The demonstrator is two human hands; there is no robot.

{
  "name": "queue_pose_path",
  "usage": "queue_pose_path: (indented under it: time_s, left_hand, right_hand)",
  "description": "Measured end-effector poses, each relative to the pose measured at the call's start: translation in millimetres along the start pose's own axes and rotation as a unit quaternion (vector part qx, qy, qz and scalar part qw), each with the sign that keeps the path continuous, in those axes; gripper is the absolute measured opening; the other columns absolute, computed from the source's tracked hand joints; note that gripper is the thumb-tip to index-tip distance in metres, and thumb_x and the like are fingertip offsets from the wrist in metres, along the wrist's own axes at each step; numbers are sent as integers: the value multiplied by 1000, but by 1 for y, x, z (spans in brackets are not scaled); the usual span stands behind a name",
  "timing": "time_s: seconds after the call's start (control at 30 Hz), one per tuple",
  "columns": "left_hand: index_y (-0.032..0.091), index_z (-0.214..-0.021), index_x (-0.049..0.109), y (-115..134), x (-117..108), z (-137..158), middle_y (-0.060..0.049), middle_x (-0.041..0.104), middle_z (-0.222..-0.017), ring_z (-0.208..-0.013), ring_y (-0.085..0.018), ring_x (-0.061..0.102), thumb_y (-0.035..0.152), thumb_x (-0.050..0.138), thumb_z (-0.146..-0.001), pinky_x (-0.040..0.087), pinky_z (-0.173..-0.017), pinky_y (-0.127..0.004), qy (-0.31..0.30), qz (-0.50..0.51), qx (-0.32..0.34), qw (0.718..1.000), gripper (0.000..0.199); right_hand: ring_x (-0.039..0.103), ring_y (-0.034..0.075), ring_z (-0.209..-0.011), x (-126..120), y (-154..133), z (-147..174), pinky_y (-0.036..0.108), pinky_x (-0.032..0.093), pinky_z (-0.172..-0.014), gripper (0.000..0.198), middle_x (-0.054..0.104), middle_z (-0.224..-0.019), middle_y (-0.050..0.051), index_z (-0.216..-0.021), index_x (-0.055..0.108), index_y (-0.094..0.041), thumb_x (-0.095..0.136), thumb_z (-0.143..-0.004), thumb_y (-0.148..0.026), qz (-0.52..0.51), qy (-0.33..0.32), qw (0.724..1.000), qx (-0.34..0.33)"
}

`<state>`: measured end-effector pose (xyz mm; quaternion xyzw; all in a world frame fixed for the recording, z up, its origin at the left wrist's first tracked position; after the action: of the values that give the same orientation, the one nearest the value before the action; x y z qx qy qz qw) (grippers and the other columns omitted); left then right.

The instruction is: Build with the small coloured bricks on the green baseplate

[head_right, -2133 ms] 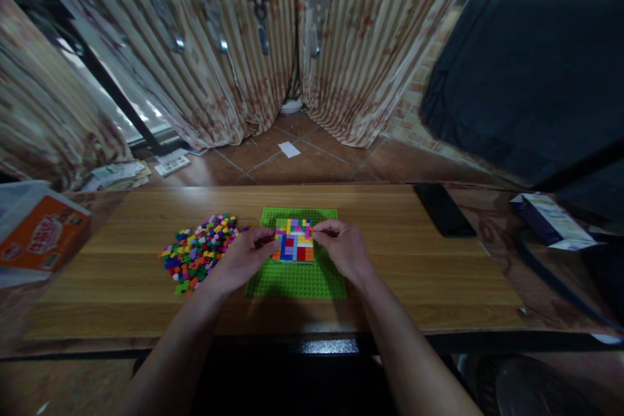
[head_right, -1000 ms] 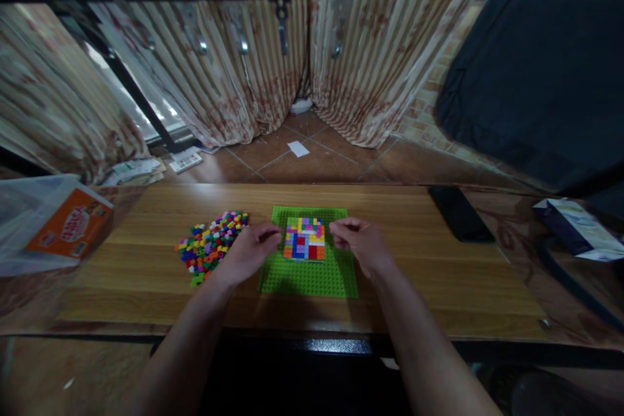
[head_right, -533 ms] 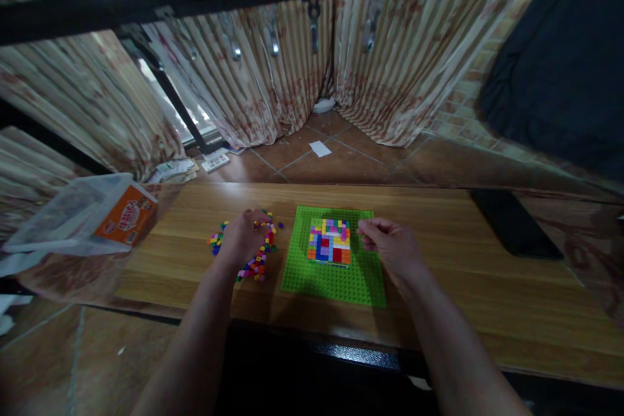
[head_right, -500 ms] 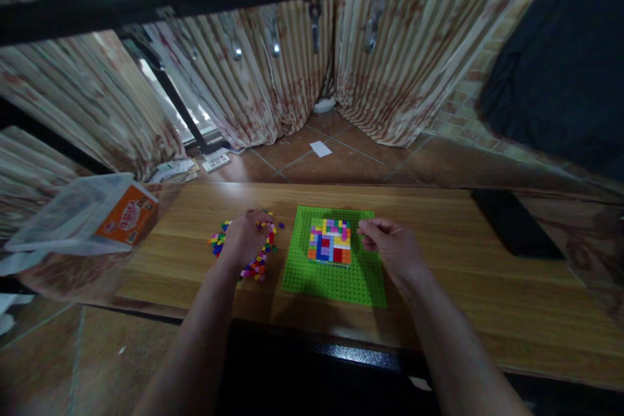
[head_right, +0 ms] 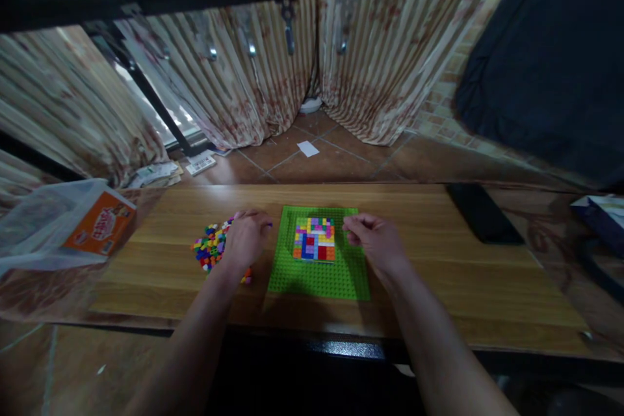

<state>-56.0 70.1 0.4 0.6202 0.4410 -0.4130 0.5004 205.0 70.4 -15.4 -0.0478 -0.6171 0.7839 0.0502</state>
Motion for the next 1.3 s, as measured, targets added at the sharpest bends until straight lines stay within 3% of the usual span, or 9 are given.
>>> queue_pose_path:
  time_s: [0.1, 0.27, 0.33, 0.43, 0.83, 1.1, 1.3]
  left_hand:
    - [20, -86, 71, 11, -4, 5, -5, 71, -89, -84, -18, 63, 18, 49, -85, 48, -82, -30, 19, 160, 2, 987, 22]
    - [18, -87, 70, 44, 1, 17, -2, 72, -84, -76, -13, 65, 23, 58, -82, 51, -74, -25, 5, 439, 3, 898, 14]
    - [17, -85, 70, 55, 3, 20, -1, 71, -81, -73, -13, 64, 24, 62, -80, 51, -70, -24, -5, 496, 4, 868, 12]
    - [17, -85, 69, 64, 5, 22, -1, 70, -80, -72, -12, 63, 24, 66, -78, 51, -69, -23, -13, 532, 2, 846, 11]
    - [17, -84, 68, 74, 9, 21, -1, 70, -82, -76, -11, 63, 24, 65, -80, 50, -73, -22, -32, 563, 24, 826, 9]
    - [16, -82, 65, 80, 10, 22, 0, 67, -77, -70, -10, 60, 24, 62, -81, 47, -66, -21, -42, 570, -9, 820, 8]
    - [17, -80, 62, 73, 10, 19, 0, 66, -75, -69, -11, 59, 28, 59, -81, 46, -64, -21, -20, 536, -19, 844, 11]
  right_hand:
    - [54, 10, -54, 2, -3, 1, 24, 45, -54, 36, 66, -64, 2, -66, 69, -18, 80, -55, -51, -7, -5, 1000, -20]
    - [56, 11, -58, 20, -15, 12, 26, 46, -59, 25, 67, -66, 0, -78, 73, -20, 77, -65, -41, -19, -89, 991, -97]
    - [61, 13, -65, 29, -17, 19, 29, 50, -65, 22, 71, -74, 0, -82, 74, -22, 77, -67, -39, -21, -133, 985, -112]
    - [64, 14, -73, 38, -17, 27, 32, 52, -73, 20, 73, -81, 0, -84, 75, -25, 77, -68, -37, -24, -165, 978, -128]
    - [65, 14, -72, 38, -15, 30, 32, 54, -72, 17, 74, -80, 0, -85, 75, -25, 76, -71, -34, -19, -151, 976, -158]
    - [65, 15, -74, 33, -18, 35, 31, 52, -72, 13, 73, -80, 0, -85, 74, -25, 72, -75, -33, 39, -129, 970, -201]
    - [63, 15, -72, 18, -15, 28, 30, 50, -68, 16, 70, -77, 1, -83, 71, -22, 69, -76, -37, 102, -115, 972, -176]
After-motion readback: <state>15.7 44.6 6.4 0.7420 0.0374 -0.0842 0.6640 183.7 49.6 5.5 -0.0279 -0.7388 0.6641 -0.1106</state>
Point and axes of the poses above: each hand's wrist, its own z-axis away from the middle knuckle, its own x-axis out of the palm, y = z × x, the point moved 4 cm from there along -z, towards the middle knuckle
